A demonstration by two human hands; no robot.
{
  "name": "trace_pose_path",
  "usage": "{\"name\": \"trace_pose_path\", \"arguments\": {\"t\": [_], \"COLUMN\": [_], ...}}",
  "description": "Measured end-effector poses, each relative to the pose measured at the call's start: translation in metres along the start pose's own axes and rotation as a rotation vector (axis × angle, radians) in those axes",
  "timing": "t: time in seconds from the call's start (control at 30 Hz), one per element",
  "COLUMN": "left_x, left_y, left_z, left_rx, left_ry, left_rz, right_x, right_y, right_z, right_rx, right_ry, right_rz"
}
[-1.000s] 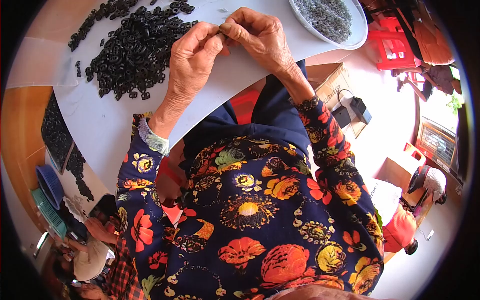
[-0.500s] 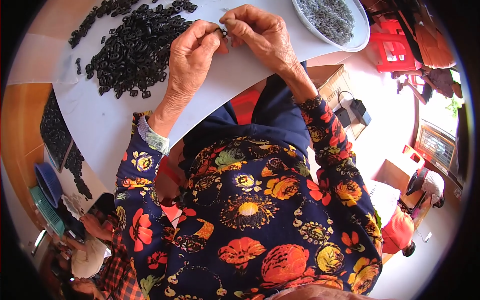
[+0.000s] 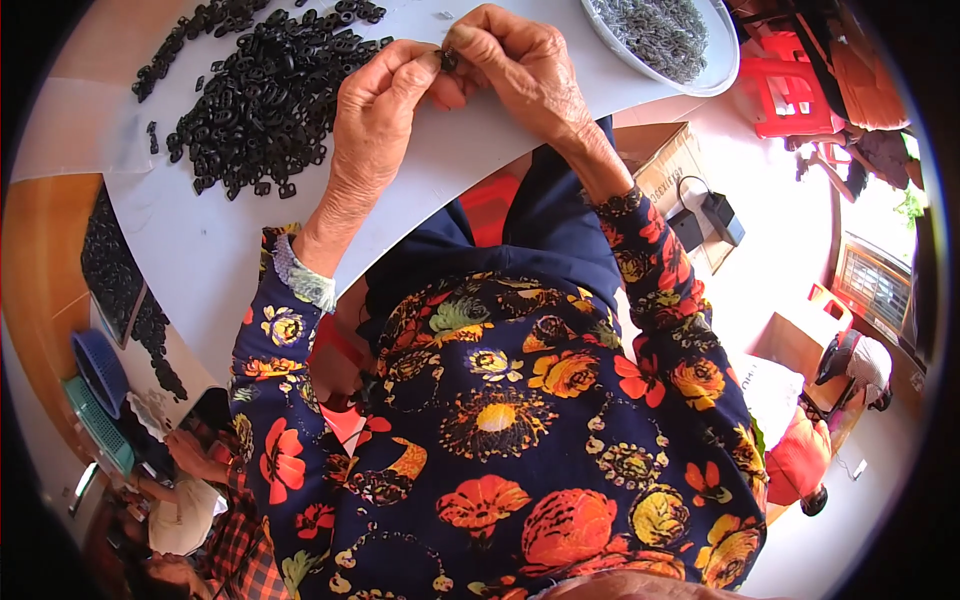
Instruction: The person assembles small plastic clips by picking up plastic pieces and metal pins from the table and fitting them together by hand.
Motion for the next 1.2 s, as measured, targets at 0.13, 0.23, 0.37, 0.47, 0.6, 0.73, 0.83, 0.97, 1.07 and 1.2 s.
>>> {"name": "trace_pose_path", "arguments": {"t": [0.13,0.23,0.37,0.47,0.6,0.73,0.83,0.97,1.07,1.2], "left_x": [0.001,0.002,-0.001,-0.006,-0.003,-0.007,-0.01,-0.005,-0.001,0.0], "left_y": [0.001,-0.003,-0.002,0.003,0.007,0.008,0.008,0.007,0.002,0.002], "left_z": [-0.005,-0.006,-0.007,-0.005,0.001,0.016,0.031,0.029,0.027,0.026], "left_rx": [0.112,0.094,0.102,0.088,0.073,0.013,-0.108,-0.13,-0.105,0.0], "left_ry": [0.208,0.302,0.389,0.331,-0.062,-0.217,-0.484,-0.547,-0.494,-0.424], "left_rz": [-0.023,-0.087,-0.121,-0.081,0.029,0.047,0.025,0.015,0.003,0.007], "right_x": [0.003,-0.002,-0.009,-0.009,-0.008,-0.002,-0.001,-0.002,0.001,0.003], "right_y": [0.0,0.001,0.001,0.001,0.003,0.003,0.005,0.005,0.005,0.003], "right_z": [0.0,0.003,-0.001,0.003,0.001,0.007,0.008,0.006,0.003,0.005], "right_rx": [0.057,0.03,0.057,0.038,0.021,0.011,0.01,0.008,-0.004,-0.002], "right_ry": [-0.107,-0.071,-0.182,-0.216,-0.185,-0.098,-0.077,0.037,0.071,-0.017], "right_rz": [-0.047,-0.077,-0.118,-0.145,-0.115,-0.038,0.004,0.016,0.008,0.033]}}
Point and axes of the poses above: each hand's wrist, its own y-axis away from the middle knuckle, its own x-axis out of the back of the hand, z = x × y, the point moved 6 cm from there along -y, towards the middle knuckle, and after that the axes turned 3 degrees about -z, right-handed, at the moved point
